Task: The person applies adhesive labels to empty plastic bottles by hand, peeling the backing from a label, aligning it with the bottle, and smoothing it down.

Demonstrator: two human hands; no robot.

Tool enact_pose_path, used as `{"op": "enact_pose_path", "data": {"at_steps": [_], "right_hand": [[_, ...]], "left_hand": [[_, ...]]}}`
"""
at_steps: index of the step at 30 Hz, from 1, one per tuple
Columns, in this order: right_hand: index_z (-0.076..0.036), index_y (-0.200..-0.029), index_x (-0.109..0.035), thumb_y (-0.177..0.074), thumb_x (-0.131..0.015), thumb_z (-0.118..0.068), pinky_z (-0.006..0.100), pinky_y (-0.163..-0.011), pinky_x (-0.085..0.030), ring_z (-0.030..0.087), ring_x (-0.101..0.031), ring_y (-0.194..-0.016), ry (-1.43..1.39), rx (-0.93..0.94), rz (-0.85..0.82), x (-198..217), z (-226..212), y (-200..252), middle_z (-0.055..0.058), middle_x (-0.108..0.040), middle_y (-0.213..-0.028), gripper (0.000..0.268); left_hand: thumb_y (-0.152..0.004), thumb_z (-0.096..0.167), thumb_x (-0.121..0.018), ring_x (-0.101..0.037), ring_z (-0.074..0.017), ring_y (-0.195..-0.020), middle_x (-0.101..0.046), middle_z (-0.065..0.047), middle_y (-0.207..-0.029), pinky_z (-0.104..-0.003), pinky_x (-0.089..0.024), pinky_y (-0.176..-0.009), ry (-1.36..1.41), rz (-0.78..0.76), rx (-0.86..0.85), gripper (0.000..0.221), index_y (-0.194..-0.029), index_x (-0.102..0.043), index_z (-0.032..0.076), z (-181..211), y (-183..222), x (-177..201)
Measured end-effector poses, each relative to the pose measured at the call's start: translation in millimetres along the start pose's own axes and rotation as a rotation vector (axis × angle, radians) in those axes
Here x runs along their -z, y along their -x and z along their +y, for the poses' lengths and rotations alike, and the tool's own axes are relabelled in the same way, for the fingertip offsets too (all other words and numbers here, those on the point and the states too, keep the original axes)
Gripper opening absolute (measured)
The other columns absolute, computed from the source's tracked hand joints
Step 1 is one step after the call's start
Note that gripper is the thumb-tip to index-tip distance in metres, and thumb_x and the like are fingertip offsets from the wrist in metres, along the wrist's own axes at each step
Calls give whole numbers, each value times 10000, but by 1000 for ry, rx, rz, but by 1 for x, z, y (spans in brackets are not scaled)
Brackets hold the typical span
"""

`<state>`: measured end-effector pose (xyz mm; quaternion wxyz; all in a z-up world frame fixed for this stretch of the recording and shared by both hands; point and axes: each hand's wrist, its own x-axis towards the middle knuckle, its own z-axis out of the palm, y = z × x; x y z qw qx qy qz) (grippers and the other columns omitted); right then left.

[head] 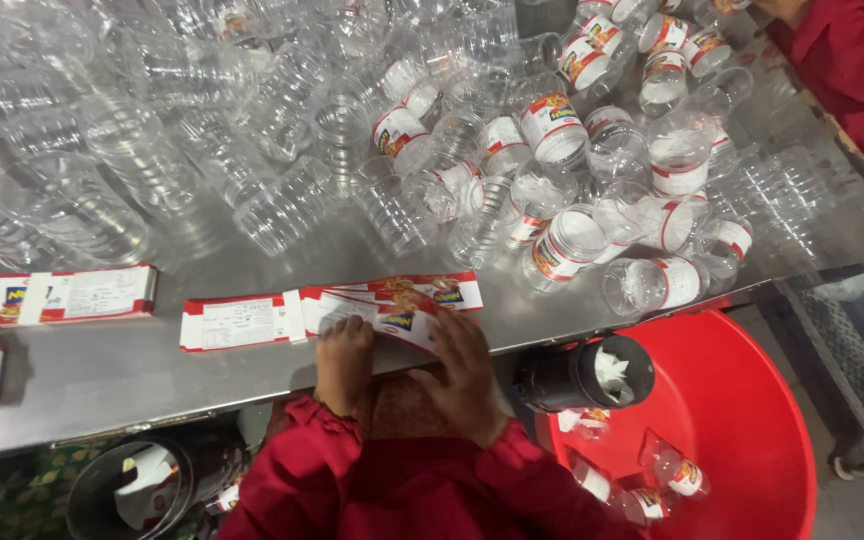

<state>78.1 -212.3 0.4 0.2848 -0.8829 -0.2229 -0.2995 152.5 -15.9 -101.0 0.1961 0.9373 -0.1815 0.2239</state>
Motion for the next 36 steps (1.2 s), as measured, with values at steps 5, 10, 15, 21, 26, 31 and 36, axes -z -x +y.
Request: {"op": "enact_pose_path", "data": {"at_steps": [5,10,15,21,26,31,36], "right_hand": [[-41,-1202,-694,-816,-642,-11,529,-1163,-362,287,-611,-1216,218,24,-144,-50,31,0,82,-694,-1227,391],[-43,-1122,-724,-785,-621,38,481,-1030,-425,310,-627,-1076,254,-53,-108,-35,56,3,114,-697,-1056,362],[2,-1083,-726,-879,-664,7,410,-909,-487,280,-672,-863,68,-255,98,15,69,-5,110,-699,-882,213],[10,-1043,-755,-952,-686,-65,274,-720,-458,116,-581,-758,-593,-787,93,27,80,18,24,-680,-814,136],[23,-941,-743,-832,-783,-5,242,-765,-522,104,-622,-908,-706,-506,-109,10,36,29,37,-580,-1195,119],[4,-1003,-696,-829,-812,18,281,-793,-573,144,-681,-922,-927,-718,-196,14,-19,21,90,-701,-1009,210],[-32,-1079,-732,-815,-775,-27,355,-838,-569,218,-695,-1000,-732,-572,-119,32,-52,-1,69,-688,-1091,267]], "left_hand": [[-758,61,-629,-674,-303,-866,-652,-95,-868,-435,-526,-748,47,-45,42,57,-806,-604,79,-2,-2,5],[-739,47,-615,-665,-316,-908,-662,-115,-930,-437,-523,-784,48,56,-23,110,-848,-616,58,-2,-11,20],[-776,46,-603,-674,-330,-1036,-685,-149,-1047,-429,-521,-851,63,279,-167,242,-1009,-658,7,4,-29,56],[-851,42,-623,-694,-327,-1042,-735,-104,-1085,-443,-538,-889,147,-485,346,269,-1074,-746,131,5,-26,121],[-593,120,-827,-639,-456,-1074,-671,-292,-1208,-468,-527,-876,576,-11,-15,691,-1239,-642,-42,27,-8,167],[-716,36,-833,-747,-257,-796,-774,-115,-873,-363,-579,-730,902,-347,282,256,-960,-757,17,57,8,161],[-756,0,-779,-775,-189,-737,-795,-85,-821,-316,-593,-685,1011,-303,442,160,-914,-776,30,73,17,163]]}}
